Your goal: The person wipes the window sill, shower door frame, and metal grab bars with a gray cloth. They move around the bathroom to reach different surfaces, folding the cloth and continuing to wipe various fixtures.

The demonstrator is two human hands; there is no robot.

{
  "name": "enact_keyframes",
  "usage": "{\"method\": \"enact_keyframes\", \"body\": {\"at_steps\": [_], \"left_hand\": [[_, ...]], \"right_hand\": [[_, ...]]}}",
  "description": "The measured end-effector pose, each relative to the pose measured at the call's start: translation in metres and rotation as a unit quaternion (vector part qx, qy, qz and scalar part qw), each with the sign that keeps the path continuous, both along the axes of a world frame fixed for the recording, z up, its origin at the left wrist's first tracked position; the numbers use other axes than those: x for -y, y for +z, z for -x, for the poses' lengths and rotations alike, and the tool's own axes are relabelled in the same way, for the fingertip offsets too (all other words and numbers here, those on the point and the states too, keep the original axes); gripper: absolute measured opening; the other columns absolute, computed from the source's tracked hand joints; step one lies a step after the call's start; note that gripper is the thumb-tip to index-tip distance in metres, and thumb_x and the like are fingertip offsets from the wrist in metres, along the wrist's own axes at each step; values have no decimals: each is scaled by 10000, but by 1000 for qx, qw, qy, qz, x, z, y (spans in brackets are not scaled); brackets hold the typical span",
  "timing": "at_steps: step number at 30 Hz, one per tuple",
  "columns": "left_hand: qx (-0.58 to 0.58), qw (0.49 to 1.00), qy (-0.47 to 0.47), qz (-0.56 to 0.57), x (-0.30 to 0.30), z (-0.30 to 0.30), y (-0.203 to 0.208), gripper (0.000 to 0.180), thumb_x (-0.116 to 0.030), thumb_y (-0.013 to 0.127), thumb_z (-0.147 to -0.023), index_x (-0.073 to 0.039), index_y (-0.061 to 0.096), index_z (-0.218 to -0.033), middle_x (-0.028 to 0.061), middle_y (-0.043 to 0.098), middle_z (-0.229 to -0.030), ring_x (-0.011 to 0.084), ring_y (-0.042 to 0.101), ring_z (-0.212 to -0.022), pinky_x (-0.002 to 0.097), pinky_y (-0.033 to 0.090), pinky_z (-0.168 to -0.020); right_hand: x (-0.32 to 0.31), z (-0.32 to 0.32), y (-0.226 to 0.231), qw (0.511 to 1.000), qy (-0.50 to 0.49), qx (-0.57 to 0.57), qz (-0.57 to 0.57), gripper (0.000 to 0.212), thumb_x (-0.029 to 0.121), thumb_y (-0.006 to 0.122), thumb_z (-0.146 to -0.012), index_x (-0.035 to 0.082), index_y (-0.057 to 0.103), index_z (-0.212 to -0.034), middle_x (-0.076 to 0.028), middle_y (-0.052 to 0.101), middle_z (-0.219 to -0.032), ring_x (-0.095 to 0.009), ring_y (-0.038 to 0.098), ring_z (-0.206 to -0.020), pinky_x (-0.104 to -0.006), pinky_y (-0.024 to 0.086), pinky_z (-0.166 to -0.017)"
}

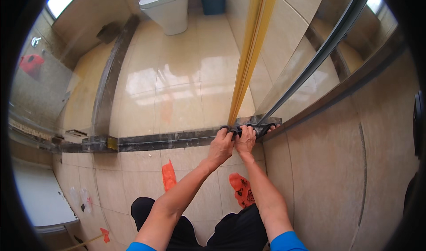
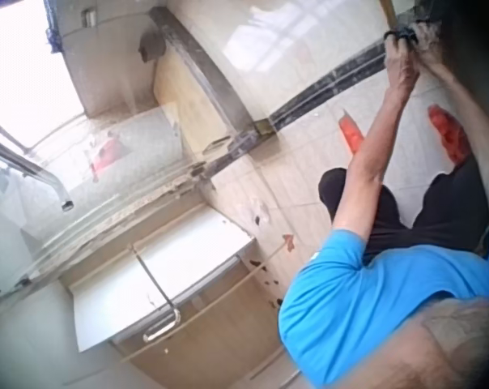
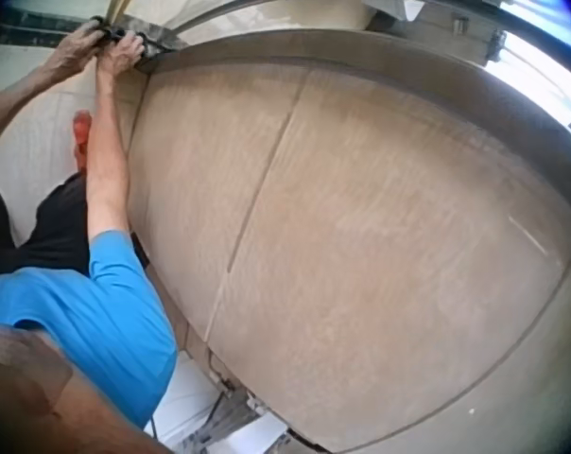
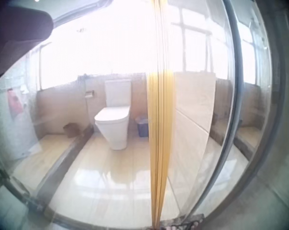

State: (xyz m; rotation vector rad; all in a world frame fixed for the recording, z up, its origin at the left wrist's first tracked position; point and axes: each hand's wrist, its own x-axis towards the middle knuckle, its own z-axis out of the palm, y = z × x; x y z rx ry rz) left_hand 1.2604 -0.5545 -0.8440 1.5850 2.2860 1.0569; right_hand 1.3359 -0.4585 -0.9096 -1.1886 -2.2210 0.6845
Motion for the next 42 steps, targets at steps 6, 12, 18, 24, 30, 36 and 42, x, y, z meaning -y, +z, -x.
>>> {"method": "enact_keyframes", "body": {"at_steps": [6,12,18,24,30,36,42], "left_hand": [[14,998,38,-43,20,14,1,342,-49,684,-765,23,565,-1078,254,554,-1069,433,570,-967,439,502,-812],[63,998,5,-17,-2,-9,-13,409,-78,701,-761,5,541,-1128,230,520,-1103,428,554,-996,442,491,-820],[105,994,10,13,-25,-28,-27,422,-113,704,-773,-11,527,-1143,215,497,-1123,433,549,-988,465,481,-813],[142,989,44,25,14,-5,-45,464,-138,725,-765,5,549,-1169,203,534,-1091,411,571,-967,426,487,-792],[249,964,89,33,7,-2,-61,368,-119,695,-782,13,583,-1107,173,551,-976,346,596,-810,387,490,-692],[362,912,190,5,-15,-18,-102,481,-171,691,-761,56,574,-1168,187,590,-1050,310,598,-929,364,476,-802],[544,819,178,-37,-15,-12,-105,407,-55,651,-719,42,603,-1111,102,648,-997,178,608,-897,288,483,-779]], "right_hand": [[16,6,-6,993,77,-88,17,210,60,600,-708,57,617,-918,-145,595,-900,-365,563,-883,-447,465,-795],[3,-20,-25,963,-134,-68,223,154,101,592,-771,6,591,-892,-145,614,-850,-291,603,-749,-393,498,-693],[-23,-40,-77,791,-359,-229,439,267,111,571,-843,-17,578,-1076,-146,625,-1022,-251,625,-881,-375,529,-715],[2,-10,-68,633,-248,-396,617,307,105,442,-840,28,565,-1111,-122,586,-1112,-298,572,-1036,-490,513,-816],[2,-11,-87,644,-308,-393,579,251,23,479,-783,-24,528,-1025,-159,567,-1063,-314,584,-960,-500,525,-798],[-18,-32,-95,629,-325,-442,551,261,19,488,-755,-13,530,-1011,-144,552,-1078,-295,553,-984,-464,500,-846],[3,-14,-72,540,-238,-435,680,271,-14,439,-771,-19,537,-1023,-156,546,-1034,-337,525,-1019,-527,484,-897]]}}
